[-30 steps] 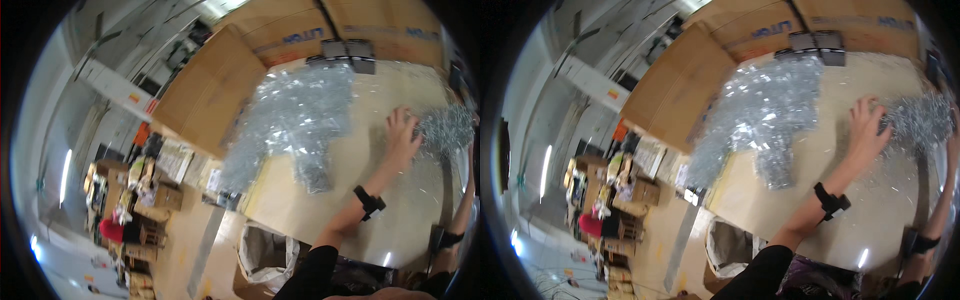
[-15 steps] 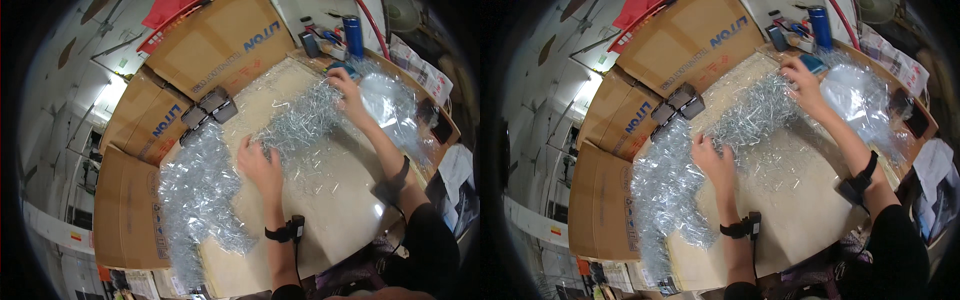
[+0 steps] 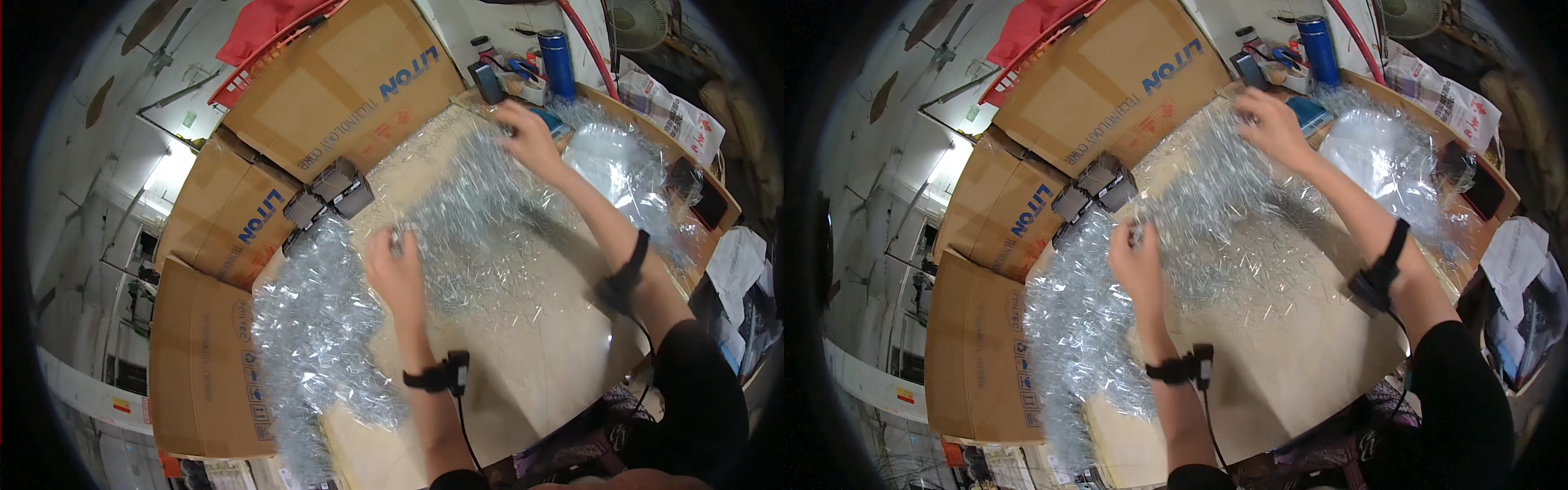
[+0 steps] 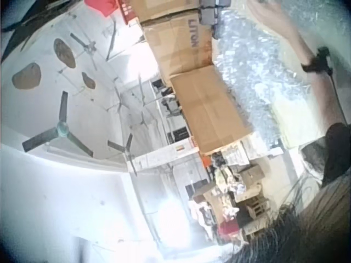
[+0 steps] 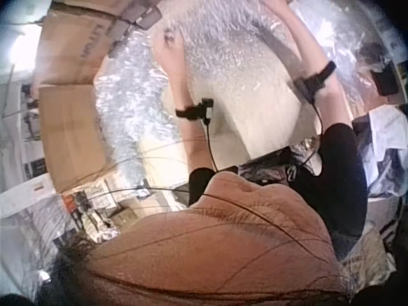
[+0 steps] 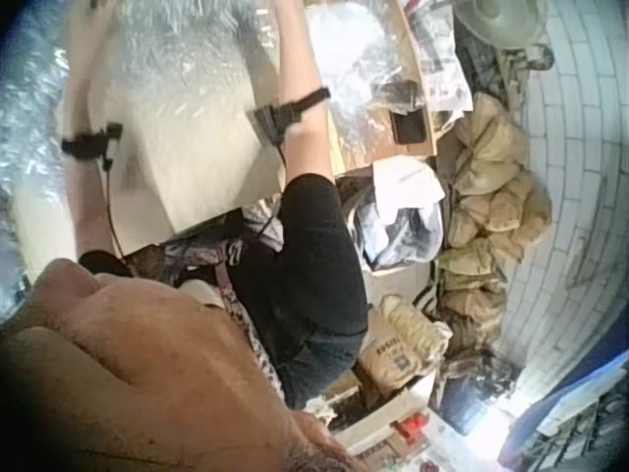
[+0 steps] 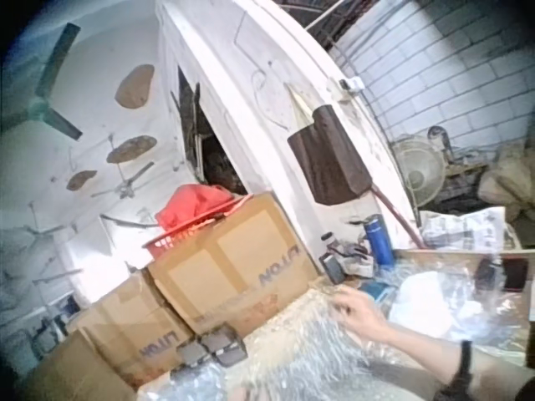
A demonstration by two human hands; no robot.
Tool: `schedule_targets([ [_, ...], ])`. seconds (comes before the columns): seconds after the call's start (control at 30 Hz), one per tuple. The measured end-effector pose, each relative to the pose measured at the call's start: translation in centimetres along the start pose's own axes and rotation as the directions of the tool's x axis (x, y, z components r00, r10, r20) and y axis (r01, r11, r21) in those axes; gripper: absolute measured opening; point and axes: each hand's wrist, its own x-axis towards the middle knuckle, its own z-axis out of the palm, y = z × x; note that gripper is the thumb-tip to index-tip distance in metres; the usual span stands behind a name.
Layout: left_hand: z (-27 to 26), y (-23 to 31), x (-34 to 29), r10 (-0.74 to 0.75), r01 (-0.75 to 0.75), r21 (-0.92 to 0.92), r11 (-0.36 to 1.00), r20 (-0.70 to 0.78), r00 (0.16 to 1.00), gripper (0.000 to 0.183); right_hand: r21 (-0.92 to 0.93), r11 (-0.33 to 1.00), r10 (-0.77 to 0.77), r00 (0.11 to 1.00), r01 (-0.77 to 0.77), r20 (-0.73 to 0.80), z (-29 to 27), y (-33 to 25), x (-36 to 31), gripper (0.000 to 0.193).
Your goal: The recorder is sorting small metal pins/clips on a table and placing them into clear plastic bags.
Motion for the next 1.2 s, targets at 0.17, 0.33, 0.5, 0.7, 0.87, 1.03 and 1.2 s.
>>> schedule_targets([
  [0.17, 1.0, -4.6, 4.0, -0.010, 0.001, 0.052, 0.999, 0.173, 0.985, 0.074, -0.127, 0.988, 0.086, 0.996, -0.083, 0.021, 3.5, 2.1, 5.0, 0.031],
  [0.33, 5.9, -8.4, -3.0, -0.140, -0.029, 0.290, 0.956, 0.544, 0.827, 0.070, -0.282, 0.954, 0.100, 0.777, 0.103, 0.621, 7.5, 2.3, -0.6, 0.042],
  [0.5, 6.2, -7.8, -1.9, 0.003, 0.109, -0.225, 0.968, 0.449, 0.893, 0.045, -0.067, 0.849, 0.350, 0.464, -0.524, 0.814, 11.3, 0.1, -4.4, 0.066],
  [0.7, 4.8, -5.7, -0.4, -0.277, 0.434, -0.468, 0.770, 0.369, 0.887, 0.025, 0.472, -0.148, 0.224, 0.436, -0.869, 0.872, 13.1, 0.3, -5.4, 0.086],
  [0.87, 2.1, -6.9, 0.9, -0.327, 0.528, -0.493, 0.692, 0.438, 0.837, 0.027, 0.334, 0.435, 0.271, 0.476, -0.836, 0.837, 14.2, 2.5, -4.7, 0.068],
  [1.03, 4.9, -4.3, -0.6, -0.344, 0.601, -0.636, 0.484, 0.493, 0.799, 0.030, 0.409, 0.742, 0.385, 0.838, -0.530, 0.387, 14.4, 5.6, -5.0, 0.063],
  [1.2, 6.5, -10.8, -3.7, -0.197, 0.226, -0.040, 0.973, 0.354, 0.914, 0.040, -0.314, 0.783, 0.602, 0.531, -0.537, 0.596, 14.2, 0.0, -3.8, 0.062],
])
